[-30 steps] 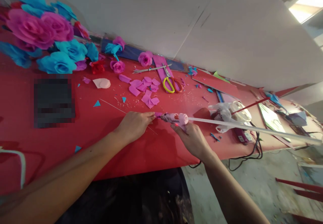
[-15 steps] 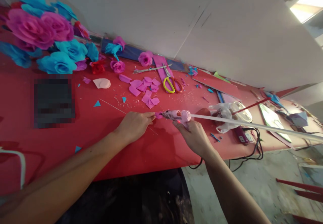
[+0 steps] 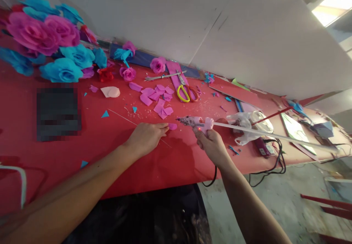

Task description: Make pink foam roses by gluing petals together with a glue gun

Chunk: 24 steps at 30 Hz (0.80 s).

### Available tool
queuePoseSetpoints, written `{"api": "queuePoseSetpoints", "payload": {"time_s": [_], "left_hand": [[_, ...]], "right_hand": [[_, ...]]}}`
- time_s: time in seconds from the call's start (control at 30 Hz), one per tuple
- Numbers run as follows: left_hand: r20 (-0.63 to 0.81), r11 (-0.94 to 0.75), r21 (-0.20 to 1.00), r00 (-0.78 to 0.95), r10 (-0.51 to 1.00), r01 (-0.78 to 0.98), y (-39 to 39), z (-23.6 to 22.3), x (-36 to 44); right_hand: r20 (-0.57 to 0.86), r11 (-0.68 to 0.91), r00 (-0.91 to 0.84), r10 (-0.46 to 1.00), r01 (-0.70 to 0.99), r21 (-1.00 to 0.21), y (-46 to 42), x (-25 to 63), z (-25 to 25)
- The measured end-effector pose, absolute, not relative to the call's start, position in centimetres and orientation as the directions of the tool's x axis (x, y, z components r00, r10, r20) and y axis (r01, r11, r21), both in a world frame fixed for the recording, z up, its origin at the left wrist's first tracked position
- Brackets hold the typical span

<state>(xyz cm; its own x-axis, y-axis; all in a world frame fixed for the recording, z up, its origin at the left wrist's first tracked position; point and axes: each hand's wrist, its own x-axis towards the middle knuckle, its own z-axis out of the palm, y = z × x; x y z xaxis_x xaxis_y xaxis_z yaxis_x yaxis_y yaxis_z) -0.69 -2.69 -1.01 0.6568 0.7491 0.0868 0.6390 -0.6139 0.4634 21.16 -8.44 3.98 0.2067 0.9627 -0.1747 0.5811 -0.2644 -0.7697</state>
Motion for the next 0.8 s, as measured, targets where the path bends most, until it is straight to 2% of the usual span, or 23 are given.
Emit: {"api": "queuePoseSetpoints", "payload": {"time_s": [0.07,0.1,0.17,0.23,0.37,0.53,0.63,0.8], "left_hand": [[0.096,-0.614,0.471,0.655,0.749,0.633,-2.6,-1.2,-0.7],[0.104,-0.617,0.47,0.654,0.749,0.632,-2.6,-1.3,-0.8],[0.125,-0.627,0.457,0.652,0.748,0.631,-2.6,-1.6,-0.8],[0.146,-0.637,0.441,0.65,0.746,0.633,-2.6,-1.8,-0.9],[0.167,-0.634,0.432,0.634,0.755,0.642,-2.7,-1.6,-0.9],[0.224,-0.601,0.373,0.56,0.798,0.707,-2.9,-0.9,-0.8],[0.327,-0.614,0.317,0.524,0.786,0.723,-3.0,-0.8,-0.9],[0.545,-0.722,0.239,0.526,0.653,0.649,-3.1,-0.8,-1.4]], "right_hand": [[-0.254,-0.301,0.191,0.948,0.284,-0.91,-8.2,21.3,3.4],[-0.286,-0.309,0.166,0.944,0.133,-0.942,-8.0,21.4,3.1],[-0.324,-0.314,0.118,0.939,-0.097,-0.944,-7.8,21.5,2.5],[-0.322,-0.289,0.131,0.937,-0.223,-0.931,-7.7,21.6,2.0],[-0.236,-0.183,0.211,0.948,-0.245,-0.952,-8.3,21.6,1.2],[-0.136,-0.093,0.202,0.97,-0.211,-0.973,-9.2,21.5,0.7],[-0.123,-0.081,0.188,0.974,-0.216,-0.973,-9.4,21.4,0.4],[-0.124,-0.073,0.176,0.977,-0.268,-0.961,-9.7,21.1,0.4]]}}
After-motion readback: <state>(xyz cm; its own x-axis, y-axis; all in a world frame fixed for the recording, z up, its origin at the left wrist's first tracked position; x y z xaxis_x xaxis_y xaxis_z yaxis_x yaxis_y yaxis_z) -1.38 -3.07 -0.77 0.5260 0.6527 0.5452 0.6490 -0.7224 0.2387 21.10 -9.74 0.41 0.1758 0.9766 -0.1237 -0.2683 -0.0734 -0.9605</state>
